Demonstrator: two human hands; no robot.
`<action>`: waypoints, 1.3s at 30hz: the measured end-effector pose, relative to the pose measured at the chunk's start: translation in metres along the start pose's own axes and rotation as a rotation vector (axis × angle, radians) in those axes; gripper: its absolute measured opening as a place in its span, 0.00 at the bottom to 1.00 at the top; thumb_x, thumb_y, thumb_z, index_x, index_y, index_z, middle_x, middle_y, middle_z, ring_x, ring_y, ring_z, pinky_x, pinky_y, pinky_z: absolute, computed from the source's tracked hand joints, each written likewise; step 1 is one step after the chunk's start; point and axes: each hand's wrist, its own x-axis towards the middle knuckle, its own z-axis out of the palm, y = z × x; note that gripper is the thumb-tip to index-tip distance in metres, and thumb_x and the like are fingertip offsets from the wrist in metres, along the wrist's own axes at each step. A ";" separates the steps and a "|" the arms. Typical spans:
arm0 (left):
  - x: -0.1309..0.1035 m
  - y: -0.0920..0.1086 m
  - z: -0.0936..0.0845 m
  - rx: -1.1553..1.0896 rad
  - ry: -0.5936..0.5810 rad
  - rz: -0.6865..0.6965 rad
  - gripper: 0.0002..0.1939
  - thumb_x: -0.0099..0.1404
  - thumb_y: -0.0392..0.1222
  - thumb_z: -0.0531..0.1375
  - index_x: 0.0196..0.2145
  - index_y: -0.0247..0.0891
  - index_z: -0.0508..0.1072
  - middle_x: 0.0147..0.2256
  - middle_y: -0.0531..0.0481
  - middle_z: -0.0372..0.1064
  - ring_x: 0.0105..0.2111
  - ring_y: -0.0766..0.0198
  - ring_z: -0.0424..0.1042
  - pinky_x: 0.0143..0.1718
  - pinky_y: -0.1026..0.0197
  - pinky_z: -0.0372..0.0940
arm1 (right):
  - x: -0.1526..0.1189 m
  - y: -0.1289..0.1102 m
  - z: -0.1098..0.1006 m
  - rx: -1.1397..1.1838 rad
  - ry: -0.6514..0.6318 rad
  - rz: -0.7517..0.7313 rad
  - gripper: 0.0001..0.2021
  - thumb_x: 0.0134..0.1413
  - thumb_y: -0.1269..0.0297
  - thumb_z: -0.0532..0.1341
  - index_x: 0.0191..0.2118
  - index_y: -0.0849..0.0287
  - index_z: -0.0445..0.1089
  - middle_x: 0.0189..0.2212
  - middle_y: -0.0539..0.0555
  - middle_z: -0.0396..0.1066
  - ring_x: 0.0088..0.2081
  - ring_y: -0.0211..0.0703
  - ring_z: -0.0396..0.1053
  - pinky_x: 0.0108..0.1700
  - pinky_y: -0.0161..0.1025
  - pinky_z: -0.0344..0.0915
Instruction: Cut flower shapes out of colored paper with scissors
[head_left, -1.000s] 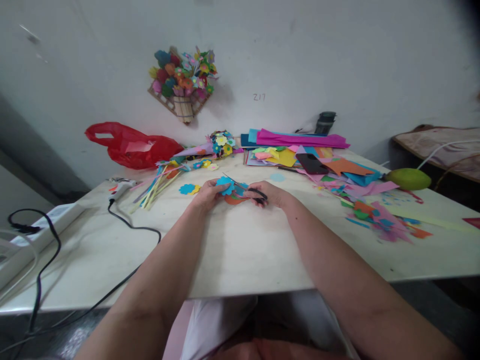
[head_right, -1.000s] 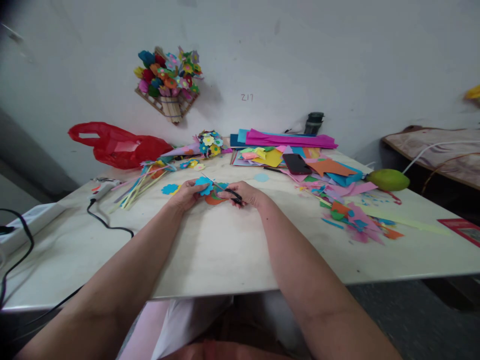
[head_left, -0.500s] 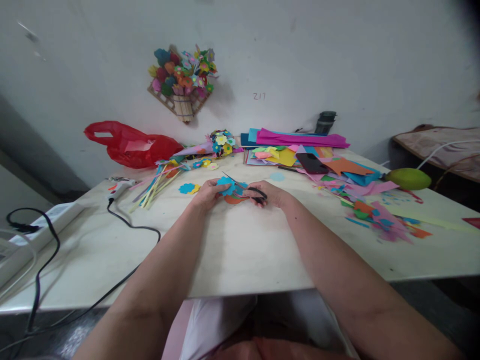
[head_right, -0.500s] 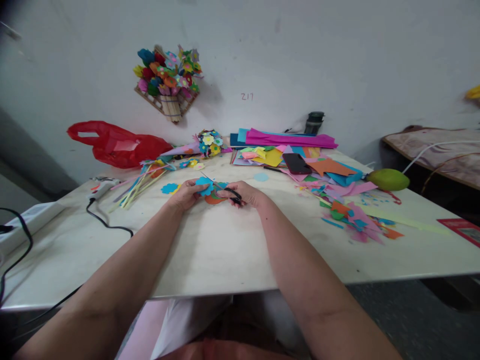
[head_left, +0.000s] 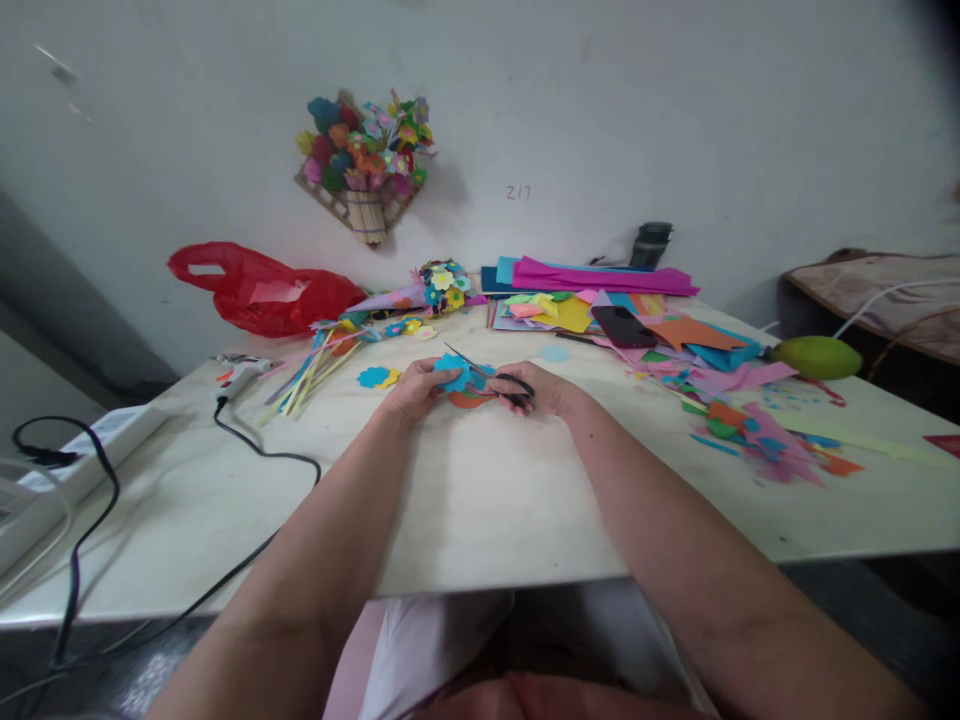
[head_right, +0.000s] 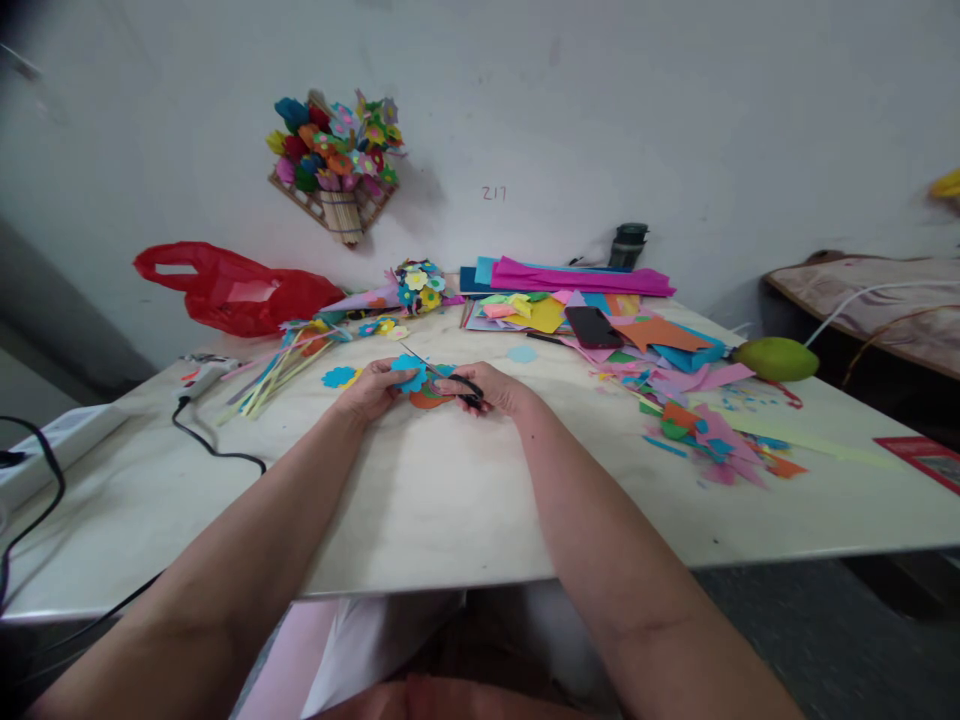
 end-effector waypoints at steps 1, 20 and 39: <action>0.000 0.000 0.000 0.002 0.001 -0.003 0.10 0.43 0.38 0.68 0.26 0.31 0.75 0.25 0.47 0.73 0.25 0.66 0.70 0.34 0.63 0.64 | 0.000 0.000 0.000 0.001 -0.002 -0.001 0.15 0.50 0.53 0.58 0.28 0.62 0.63 0.15 0.47 0.63 0.12 0.28 0.56 0.12 0.27 0.46; -0.002 0.003 0.003 -0.019 0.053 -0.004 0.09 0.42 0.37 0.68 0.23 0.32 0.74 0.24 0.48 0.72 0.24 0.66 0.69 0.32 0.62 0.64 | 0.000 -0.002 0.001 0.042 0.015 0.036 0.15 0.47 0.53 0.60 0.27 0.62 0.63 0.13 0.46 0.61 0.11 0.28 0.55 0.11 0.28 0.45; -0.003 0.004 0.004 -0.044 0.062 0.008 0.09 0.44 0.36 0.67 0.26 0.31 0.75 0.26 0.46 0.73 0.26 0.64 0.71 0.34 0.62 0.67 | 0.000 -0.005 0.002 0.042 0.034 0.041 0.11 0.44 0.59 0.62 0.27 0.62 0.65 0.13 0.45 0.60 0.11 0.27 0.53 0.11 0.28 0.43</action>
